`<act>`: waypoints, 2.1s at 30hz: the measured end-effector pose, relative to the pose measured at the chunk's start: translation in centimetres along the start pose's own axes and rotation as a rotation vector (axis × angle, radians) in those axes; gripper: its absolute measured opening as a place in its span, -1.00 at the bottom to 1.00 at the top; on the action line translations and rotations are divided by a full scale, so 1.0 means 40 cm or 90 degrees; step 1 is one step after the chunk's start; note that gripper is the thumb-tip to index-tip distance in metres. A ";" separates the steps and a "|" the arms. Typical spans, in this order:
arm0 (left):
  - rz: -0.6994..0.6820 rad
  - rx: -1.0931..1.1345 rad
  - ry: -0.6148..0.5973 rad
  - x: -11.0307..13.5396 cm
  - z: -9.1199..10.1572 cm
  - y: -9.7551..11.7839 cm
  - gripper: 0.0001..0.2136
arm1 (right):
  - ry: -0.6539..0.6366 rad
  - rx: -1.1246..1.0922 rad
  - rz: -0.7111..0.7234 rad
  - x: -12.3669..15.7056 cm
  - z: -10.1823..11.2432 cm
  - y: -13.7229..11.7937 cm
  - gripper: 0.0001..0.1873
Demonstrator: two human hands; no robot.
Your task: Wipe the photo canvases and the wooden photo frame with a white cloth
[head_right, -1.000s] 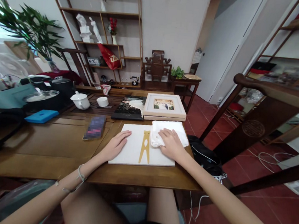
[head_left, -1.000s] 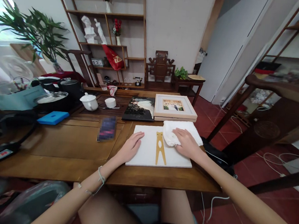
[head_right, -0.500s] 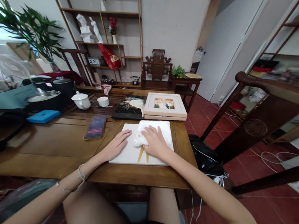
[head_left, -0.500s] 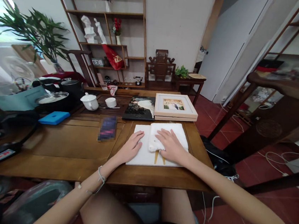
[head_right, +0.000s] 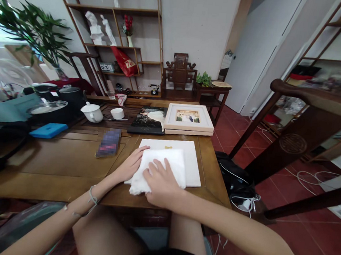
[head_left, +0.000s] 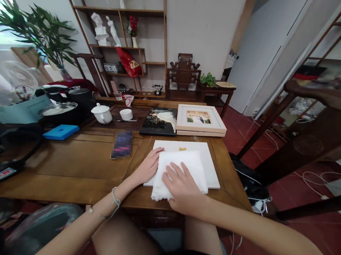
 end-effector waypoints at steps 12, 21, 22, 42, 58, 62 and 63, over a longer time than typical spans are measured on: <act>-0.009 -0.019 0.004 0.002 -0.003 -0.009 -0.62 | -0.049 -0.055 -0.179 -0.144 0.021 0.208 -0.35; -0.018 -0.029 -0.004 0.001 -0.008 -0.005 -0.59 | -0.072 -0.023 -0.044 0.076 0.020 0.020 -0.20; -0.017 -0.028 -0.006 0.002 -0.008 -0.005 -0.59 | -0.075 -0.025 -0.042 0.082 0.024 0.017 -0.21; -0.014 -0.031 0.010 0.000 -0.002 -0.006 -0.63 | -0.086 0.018 -0.077 -0.031 0.011 0.071 -0.30; -0.016 -0.039 -0.005 0.001 -0.005 -0.008 -0.61 | -0.026 -0.071 -0.186 -0.162 0.004 0.294 -0.35; -0.013 -0.035 0.009 0.002 -0.003 -0.009 -0.61 | -0.023 -0.063 -0.199 -0.137 0.009 0.366 -0.35; -0.011 -0.033 0.008 0.002 -0.004 -0.009 -0.61 | -0.028 -0.055 -0.202 -0.123 0.012 0.376 -0.34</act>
Point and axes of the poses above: each hand's wrist, its own x-axis away from the middle knuckle, its own z-axis out of the back of the hand, y = z × x, the point moved 7 cm from there along -x, towards the middle knuckle, and after that the axes turned 9 degrees about -z, right-handed, at the moved point
